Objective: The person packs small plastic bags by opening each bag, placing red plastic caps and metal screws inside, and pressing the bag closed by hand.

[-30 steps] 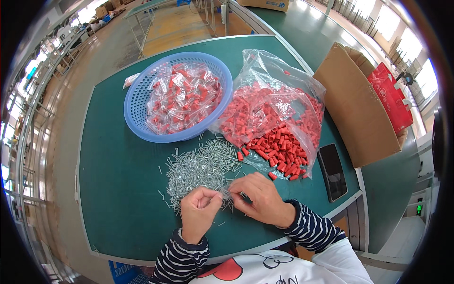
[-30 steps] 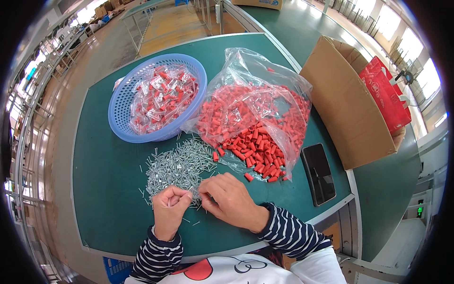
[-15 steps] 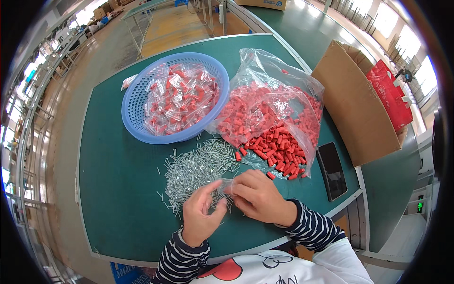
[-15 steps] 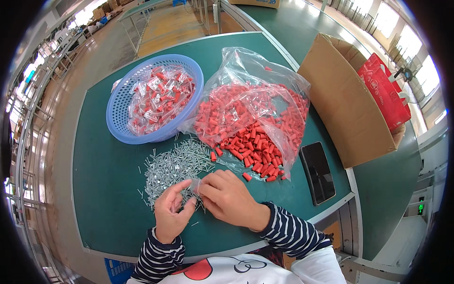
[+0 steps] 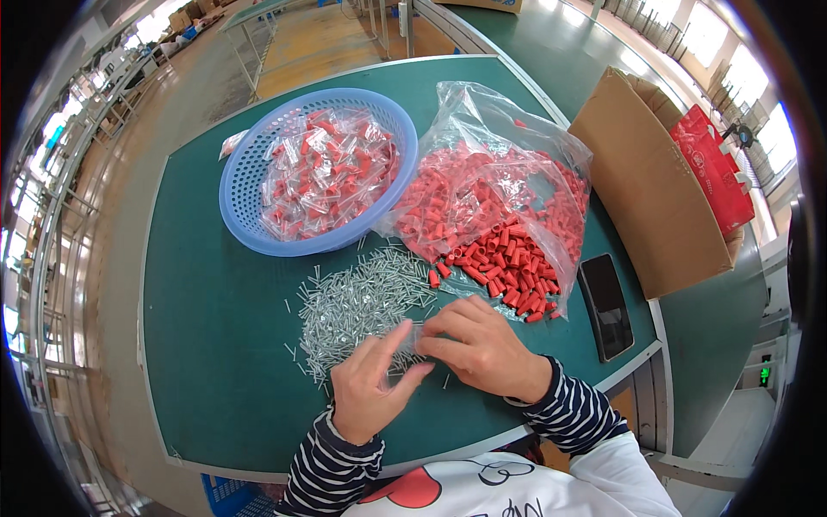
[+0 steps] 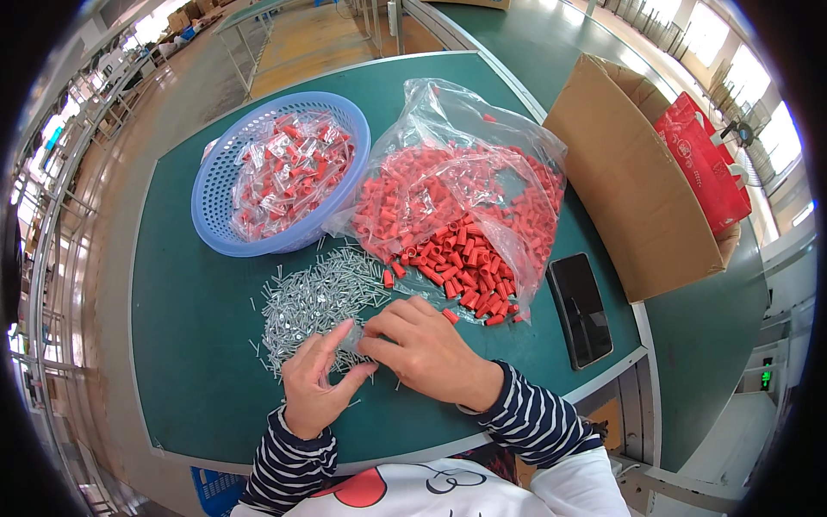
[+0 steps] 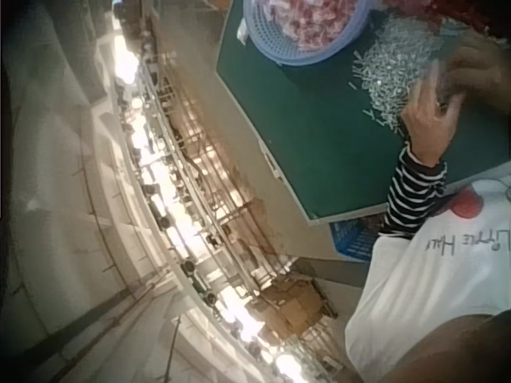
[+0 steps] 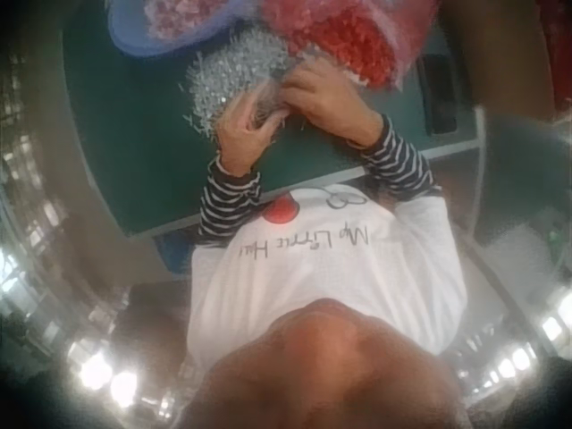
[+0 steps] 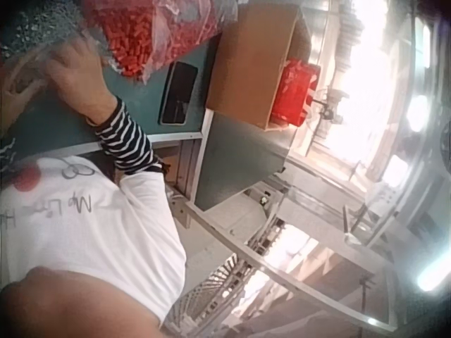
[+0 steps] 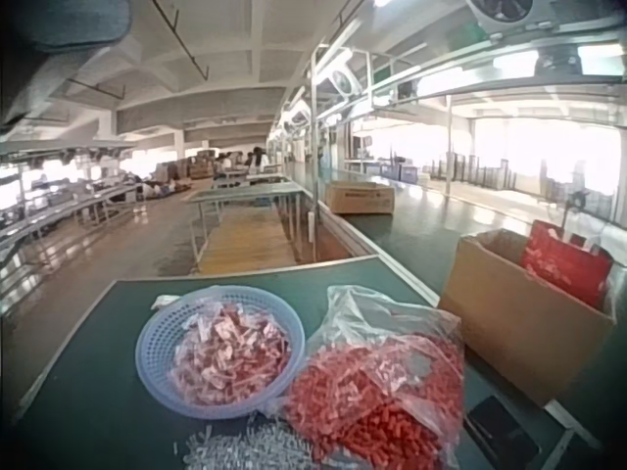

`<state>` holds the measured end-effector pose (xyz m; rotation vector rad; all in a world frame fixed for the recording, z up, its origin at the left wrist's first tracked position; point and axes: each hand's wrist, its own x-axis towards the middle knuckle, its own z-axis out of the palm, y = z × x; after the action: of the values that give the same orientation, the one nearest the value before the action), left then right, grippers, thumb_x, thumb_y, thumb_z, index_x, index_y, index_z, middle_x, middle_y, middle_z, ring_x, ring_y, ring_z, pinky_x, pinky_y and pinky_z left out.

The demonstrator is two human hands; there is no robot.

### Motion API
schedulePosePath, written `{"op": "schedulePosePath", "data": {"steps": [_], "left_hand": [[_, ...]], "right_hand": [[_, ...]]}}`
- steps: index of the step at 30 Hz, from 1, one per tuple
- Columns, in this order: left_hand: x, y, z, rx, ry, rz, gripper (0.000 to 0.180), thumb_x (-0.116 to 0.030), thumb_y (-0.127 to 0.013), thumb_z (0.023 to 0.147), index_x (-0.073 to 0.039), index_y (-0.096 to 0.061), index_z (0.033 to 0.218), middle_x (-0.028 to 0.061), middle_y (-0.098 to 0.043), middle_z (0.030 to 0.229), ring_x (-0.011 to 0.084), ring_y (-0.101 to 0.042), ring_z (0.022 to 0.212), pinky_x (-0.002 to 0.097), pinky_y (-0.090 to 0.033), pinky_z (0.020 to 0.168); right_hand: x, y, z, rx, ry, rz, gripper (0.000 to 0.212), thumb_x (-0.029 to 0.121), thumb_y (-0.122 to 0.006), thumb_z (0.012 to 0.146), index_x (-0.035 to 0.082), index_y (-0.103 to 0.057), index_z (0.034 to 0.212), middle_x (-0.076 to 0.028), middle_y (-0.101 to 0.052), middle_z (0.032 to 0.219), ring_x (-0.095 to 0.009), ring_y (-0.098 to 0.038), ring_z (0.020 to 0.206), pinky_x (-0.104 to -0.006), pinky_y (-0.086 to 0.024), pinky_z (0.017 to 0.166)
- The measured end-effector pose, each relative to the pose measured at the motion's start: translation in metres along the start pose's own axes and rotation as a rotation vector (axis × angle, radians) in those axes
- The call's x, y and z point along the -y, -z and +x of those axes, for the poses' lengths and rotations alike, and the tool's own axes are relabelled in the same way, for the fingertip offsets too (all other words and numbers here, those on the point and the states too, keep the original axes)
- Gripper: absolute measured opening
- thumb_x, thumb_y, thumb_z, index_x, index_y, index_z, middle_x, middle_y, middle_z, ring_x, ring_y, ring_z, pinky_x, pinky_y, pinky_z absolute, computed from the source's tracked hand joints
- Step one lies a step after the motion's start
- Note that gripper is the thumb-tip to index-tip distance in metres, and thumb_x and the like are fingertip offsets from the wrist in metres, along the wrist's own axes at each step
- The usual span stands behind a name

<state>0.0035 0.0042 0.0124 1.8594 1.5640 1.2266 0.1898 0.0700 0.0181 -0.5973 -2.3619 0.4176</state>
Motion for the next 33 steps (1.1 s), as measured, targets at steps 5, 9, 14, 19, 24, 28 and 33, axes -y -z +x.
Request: {"op": "schedulePosePath", "data": {"steps": [5, 9, 14, 19, 24, 28, 33], "left_hand": [[0.007, 0.001, -0.001, 0.039, -0.09, 0.048, 0.053, -0.005, -0.083, 0.066, -0.006, -0.067, 0.117, 0.003, -0.053, 0.071, 0.0114, -0.043, 0.056, 0.0263, -0.035, 0.049], [0.007, 0.001, -0.001, 0.053, -0.073, -0.028, 0.05, -0.004, -0.083, 0.066, -0.006, -0.068, 0.113, 0.0018, -0.053, 0.071, 0.0098, -0.041, 0.055, 0.0251, -0.033, 0.049], [0.008, 0.007, -0.003, -0.022, -0.015, -0.096, 0.044, -0.002, -0.083, 0.069, -0.004, -0.068, 0.11, -0.0011, -0.055, 0.074, 0.0055, -0.036, 0.056, 0.0229, -0.027, 0.049], [0.01, 0.012, -0.002, -0.155, 0.076, -0.121, 0.039, -0.003, -0.083, 0.073, -0.002, -0.068, 0.108, -0.0042, -0.052, 0.076, 0.0031, -0.031, 0.058, 0.021, -0.024, 0.05], [0.009, 0.014, -0.003, -0.189, 0.112, -0.143, 0.038, -0.002, -0.083, 0.073, -0.002, -0.068, 0.108, -0.0043, -0.052, 0.077, 0.0023, -0.031, 0.058, 0.0206, -0.024, 0.05], [0.01, 0.012, -0.004, -0.182, 0.106, -0.164, 0.037, -0.002, -0.083, 0.073, -0.001, -0.068, 0.107, -0.0043, -0.052, 0.078, 0.0018, -0.031, 0.057, 0.0207, -0.024, 0.05], [0.007, 0.011, -0.001, -0.179, 0.098, -0.173, 0.035, -0.002, -0.082, 0.074, -0.002, -0.068, 0.105, -0.004, -0.051, 0.077, 0.0022, -0.031, 0.056, 0.021, -0.023, 0.05]], "right_hand": [[0.004, 0.004, 0.002, 0.078, 0.031, 0.03, 0.031, 0.004, -0.07, 0.067, 0.009, -0.068, 0.098, -0.004, -0.059, 0.099, -0.023, -0.056, 0.094, -0.0363, -0.042, 0.077], [0.003, 0.006, 0.001, 0.115, 0.027, 0.062, 0.032, 0.004, -0.07, 0.068, 0.01, -0.068, 0.099, -0.004, -0.059, 0.099, -0.022, -0.056, 0.093, -0.0356, -0.043, 0.077], [0.0, 0.01, 0.007, -0.016, -0.047, 0.164, 0.03, 0.001, -0.07, 0.072, 0.009, -0.068, 0.101, -0.007, -0.06, 0.096, -0.025, -0.059, 0.091, -0.0371, -0.045, 0.075], [-0.013, 0.004, -0.004, -0.013, -0.219, 0.034, 0.019, 0.007, -0.071, 0.079, 0.007, -0.07, 0.098, -0.007, -0.062, 0.091, -0.027, -0.061, 0.087, -0.0381, -0.047, 0.075], [-0.006, -0.01, -0.006, 0.157, -0.197, -0.061, 0.014, 0.012, -0.071, 0.08, 0.008, -0.071, 0.093, -0.005, -0.061, 0.089, -0.025, -0.058, 0.086, -0.0371, -0.044, 0.077], [-0.003, -0.014, -0.003, 0.233, -0.191, -0.108, 0.017, 0.015, -0.073, 0.079, 0.009, -0.07, 0.095, -0.005, -0.061, 0.089, -0.024, -0.058, 0.088, -0.0378, -0.045, 0.077], [0.003, -0.015, 0.001, 0.325, -0.147, -0.216, 0.013, 0.016, -0.072, 0.079, 0.009, -0.068, 0.089, -0.004, -0.059, 0.089, -0.024, -0.057, 0.09, -0.0372, -0.044, 0.079]]}}
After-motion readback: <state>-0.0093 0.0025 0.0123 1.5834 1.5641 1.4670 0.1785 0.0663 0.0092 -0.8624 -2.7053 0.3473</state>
